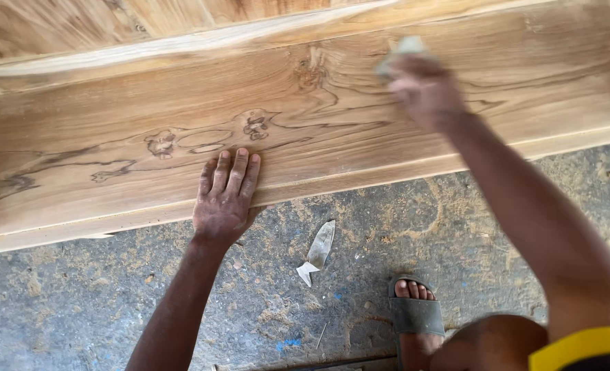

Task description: The person sands the surface of a wooden cabinet using a sanding block. They move the block back and forth across the wood grain, focusing on the flat surfaces and edges of the cabinet.

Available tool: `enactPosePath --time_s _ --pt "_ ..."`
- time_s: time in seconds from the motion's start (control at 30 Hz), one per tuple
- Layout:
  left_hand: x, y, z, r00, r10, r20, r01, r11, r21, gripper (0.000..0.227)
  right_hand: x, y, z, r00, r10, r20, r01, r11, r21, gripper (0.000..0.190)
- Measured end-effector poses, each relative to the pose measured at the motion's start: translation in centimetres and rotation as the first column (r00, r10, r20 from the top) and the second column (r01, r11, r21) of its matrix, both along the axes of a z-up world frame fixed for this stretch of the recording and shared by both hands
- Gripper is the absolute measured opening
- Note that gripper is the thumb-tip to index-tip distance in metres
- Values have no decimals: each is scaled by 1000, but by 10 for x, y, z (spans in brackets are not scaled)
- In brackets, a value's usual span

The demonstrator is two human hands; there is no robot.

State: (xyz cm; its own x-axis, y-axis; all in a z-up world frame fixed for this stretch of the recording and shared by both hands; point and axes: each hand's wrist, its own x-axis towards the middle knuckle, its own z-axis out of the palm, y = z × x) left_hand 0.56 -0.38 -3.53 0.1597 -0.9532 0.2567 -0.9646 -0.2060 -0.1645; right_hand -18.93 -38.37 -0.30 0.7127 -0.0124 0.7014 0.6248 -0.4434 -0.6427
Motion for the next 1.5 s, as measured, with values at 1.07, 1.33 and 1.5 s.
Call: enactPosePath --time_s 1.07,1.33,1.5 --pt "-6 -6 17 998 26 62 -21 996 -90 97 -16 44 -34 592 -652 473 649 39 -759 50" --pt "-2 -9 12 983 -84 165 132 944 -303 88 -8 136 54 832 -535 -146 244 589 -770 37" --pt "3 0 -2 997 16 79 -10 997 -80 83 -109 3 36 724 -685 87 517 454 -726 41"
